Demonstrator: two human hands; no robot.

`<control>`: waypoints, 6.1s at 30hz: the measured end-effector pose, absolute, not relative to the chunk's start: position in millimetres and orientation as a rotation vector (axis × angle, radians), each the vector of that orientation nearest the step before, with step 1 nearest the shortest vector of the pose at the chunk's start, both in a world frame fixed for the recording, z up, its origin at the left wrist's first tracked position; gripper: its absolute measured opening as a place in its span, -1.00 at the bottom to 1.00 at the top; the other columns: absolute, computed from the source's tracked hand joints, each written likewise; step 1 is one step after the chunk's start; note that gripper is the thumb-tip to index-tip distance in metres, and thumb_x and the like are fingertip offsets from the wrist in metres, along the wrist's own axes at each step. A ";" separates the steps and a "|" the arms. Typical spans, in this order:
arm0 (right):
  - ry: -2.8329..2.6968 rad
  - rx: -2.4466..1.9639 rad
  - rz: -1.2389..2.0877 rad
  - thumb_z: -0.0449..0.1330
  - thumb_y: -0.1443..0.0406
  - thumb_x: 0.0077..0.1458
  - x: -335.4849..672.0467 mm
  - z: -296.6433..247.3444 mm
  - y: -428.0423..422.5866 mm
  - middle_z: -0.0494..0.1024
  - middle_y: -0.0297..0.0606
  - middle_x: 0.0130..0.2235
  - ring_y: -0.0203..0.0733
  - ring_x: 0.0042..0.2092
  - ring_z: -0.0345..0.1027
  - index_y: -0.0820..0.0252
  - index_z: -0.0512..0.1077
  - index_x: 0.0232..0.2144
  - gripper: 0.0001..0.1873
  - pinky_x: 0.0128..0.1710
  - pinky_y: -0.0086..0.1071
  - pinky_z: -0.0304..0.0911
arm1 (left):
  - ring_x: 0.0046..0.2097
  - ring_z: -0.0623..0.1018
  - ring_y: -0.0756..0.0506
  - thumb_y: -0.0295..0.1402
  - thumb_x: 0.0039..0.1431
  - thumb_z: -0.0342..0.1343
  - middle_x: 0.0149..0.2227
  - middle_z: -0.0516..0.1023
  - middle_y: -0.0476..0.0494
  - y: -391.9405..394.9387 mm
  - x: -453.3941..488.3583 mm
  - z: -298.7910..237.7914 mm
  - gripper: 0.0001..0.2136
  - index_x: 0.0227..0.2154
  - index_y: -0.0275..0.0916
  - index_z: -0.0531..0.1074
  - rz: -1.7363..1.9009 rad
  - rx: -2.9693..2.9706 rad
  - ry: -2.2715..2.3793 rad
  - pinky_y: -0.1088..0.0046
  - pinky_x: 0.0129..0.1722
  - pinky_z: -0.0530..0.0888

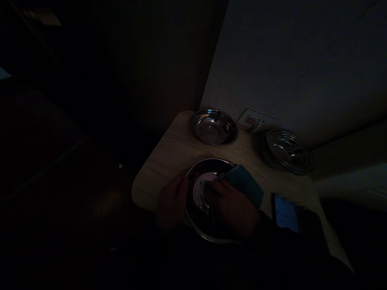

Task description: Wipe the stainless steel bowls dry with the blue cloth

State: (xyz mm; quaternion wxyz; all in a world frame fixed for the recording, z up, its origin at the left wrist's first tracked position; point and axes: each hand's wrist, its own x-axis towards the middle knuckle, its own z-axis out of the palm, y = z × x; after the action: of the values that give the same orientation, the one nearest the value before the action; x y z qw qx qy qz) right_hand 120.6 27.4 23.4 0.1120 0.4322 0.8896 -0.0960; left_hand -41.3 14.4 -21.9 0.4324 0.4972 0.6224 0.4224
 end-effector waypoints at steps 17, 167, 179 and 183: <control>2.608 1.116 -0.384 0.05 0.38 0.15 118.0 30.6 27.4 0.41 -0.18 -0.08 -0.15 -0.06 0.24 0.16 0.41 -0.13 -0.75 -0.13 -0.34 0.27 | -0.01 0.47 -0.07 -0.25 0.19 -0.11 -0.03 0.50 -0.05 14.1 -40.2 -18.1 -0.65 -0.03 -0.21 0.40 1.118 1.179 1.556 0.44 -0.03 0.41; 2.794 0.983 -0.499 0.05 0.37 0.11 93.5 24.4 56.7 0.49 -0.24 -0.16 -0.19 -0.15 0.32 0.12 0.48 -0.27 -0.78 -0.19 -0.31 0.12 | -0.04 0.49 -0.10 -0.26 0.18 -0.09 -0.07 0.53 -0.14 10.1 -33.6 -21.5 -0.66 -0.07 -0.25 0.43 1.246 1.093 1.811 0.43 -0.08 0.43; 2.717 1.079 -0.283 0.05 0.35 0.12 90.5 27.4 52.0 0.48 -0.20 -0.16 -0.10 -0.14 0.29 0.15 0.47 -0.24 -0.79 -0.20 -0.22 0.07 | -0.03 0.49 -0.09 -0.27 0.18 -0.10 -0.06 0.52 -0.14 11.0 -32.4 -23.8 -0.66 -0.06 -0.24 0.42 1.274 1.109 1.785 0.42 -0.05 0.41; 2.672 0.929 -0.308 0.11 0.37 0.08 101.2 32.0 49.8 0.49 -0.24 -0.18 -0.10 -0.14 0.30 0.11 0.48 -0.29 -0.82 -0.15 -0.20 0.06 | -0.04 0.49 -0.09 -0.26 0.18 -0.10 -0.07 0.52 -0.14 10.3 -31.0 -24.6 -0.66 -0.07 -0.24 0.42 1.290 1.080 1.806 0.42 -0.07 0.42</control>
State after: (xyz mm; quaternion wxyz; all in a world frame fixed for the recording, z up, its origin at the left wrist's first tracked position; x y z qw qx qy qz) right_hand 101.2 49.8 32.0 0.1476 0.3228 0.9287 -0.1072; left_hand -31.0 10.3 -24.6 0.3304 0.4129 0.6906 0.4933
